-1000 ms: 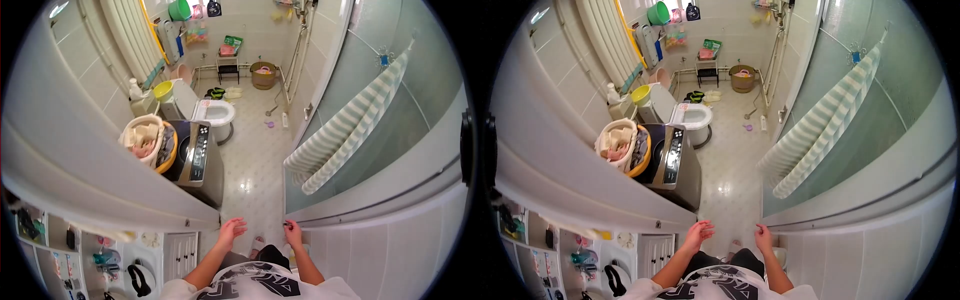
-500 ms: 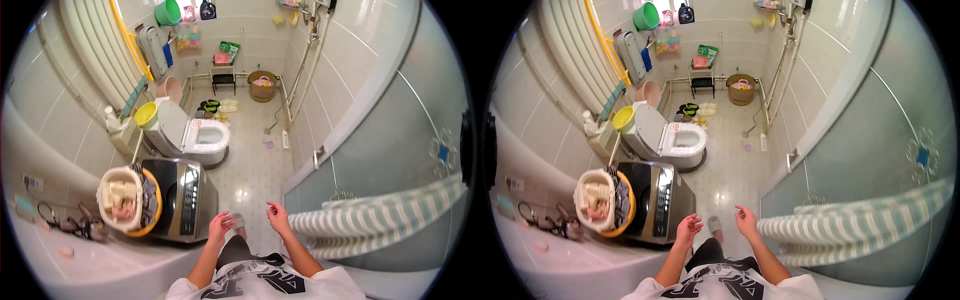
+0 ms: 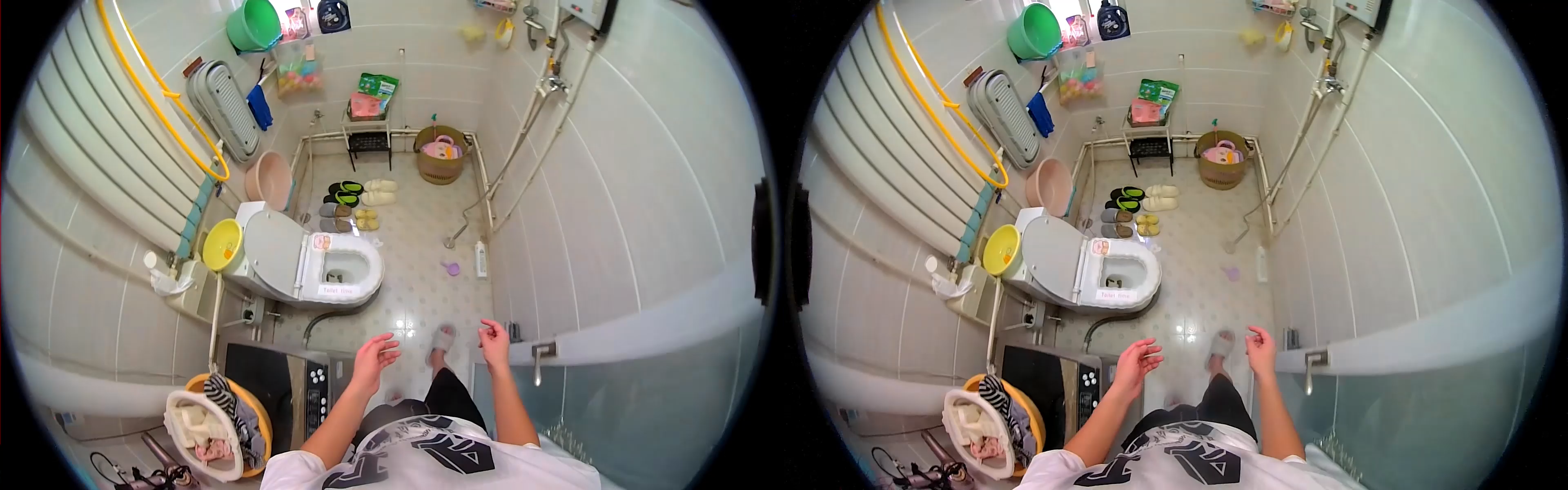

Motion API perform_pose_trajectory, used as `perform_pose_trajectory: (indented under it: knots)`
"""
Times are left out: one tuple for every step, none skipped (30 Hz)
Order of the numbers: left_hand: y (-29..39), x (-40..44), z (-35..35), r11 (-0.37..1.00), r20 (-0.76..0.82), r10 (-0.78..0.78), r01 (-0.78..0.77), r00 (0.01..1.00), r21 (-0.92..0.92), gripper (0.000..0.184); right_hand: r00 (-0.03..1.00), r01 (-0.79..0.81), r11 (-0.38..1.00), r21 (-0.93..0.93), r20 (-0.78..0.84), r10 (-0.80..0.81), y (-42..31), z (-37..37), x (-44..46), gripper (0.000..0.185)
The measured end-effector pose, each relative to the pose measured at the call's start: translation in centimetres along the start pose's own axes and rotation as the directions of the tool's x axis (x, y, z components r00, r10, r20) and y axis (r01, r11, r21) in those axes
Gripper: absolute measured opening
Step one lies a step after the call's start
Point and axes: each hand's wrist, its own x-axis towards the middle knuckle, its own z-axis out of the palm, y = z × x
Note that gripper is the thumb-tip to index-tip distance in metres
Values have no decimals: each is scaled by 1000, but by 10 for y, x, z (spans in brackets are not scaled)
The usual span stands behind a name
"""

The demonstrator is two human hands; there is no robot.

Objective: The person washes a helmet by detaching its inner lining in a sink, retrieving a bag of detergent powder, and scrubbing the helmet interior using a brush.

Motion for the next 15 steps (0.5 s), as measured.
perform_pose_trajectory:
  knots:
    - [8,22,7,1000,1,10,-10,1000,-10,33,1000,-19,1000,10,-10,19,0,-3,24,29]
    - [15,43,14,1000,0,21,-21,1000,-22,33,999,-38,999,18,-17,38,0,-7,48,29]
    - [24,64,22,999,-2,35,-35,999,-33,33,998,-55,998,30,-23,55,1,-9,75,29]
    - [36,87,30,999,-32,37,-38,999,-33,33,998,-65,997,28,-18,66,1,-7,104,28]
    - [47,109,39,999,-60,39,-41,997,-33,33,997,-75,997,28,-16,75,0,-5,131,28]
    - [57,130,49,998,-87,39,-42,995,-35,33,996,-84,996,24,-15,85,-3,-6,157,27]
    - [68,152,57,998,-135,30,-36,990,-42,34,996,-92,996,15,-14,92,-2,-9,186,27]
    - [79,172,65,997,-169,25,-36,985,-65,34,997,-75,997,-3,19,76,-1,-7,215,25]
    - [93,192,73,996,-200,18,-35,980,-83,33,996,-69,998,-7,54,70,-11,-2,242,24]
    - [107,212,81,995,-191,37,-54,981,-87,34,994,-65,998,-14,88,66,-21,4,267,24]
    - [118,228,89,993,-186,50,-68,981,-94,34,990,-65,998,-25,124,68,-30,9,289,24]
    - [127,242,97,991,-180,64,-84,982,-105,35,988,-54,998,-19,147,56,-47,16,309,23]
    - [137,255,106,990,-189,60,-83,980,-115,35,984,-38,999,-14,173,39,-67,26,329,22]
    - [151,270,114,988,-197,64,-90,978,-124,34,980,-15,1000,-3,199,16,-85,38,353,22]
    - [166,286,122,986,-201,72,-99,977,-130,34,977,27,1000,-8,211,-25,-96,50,382,19]
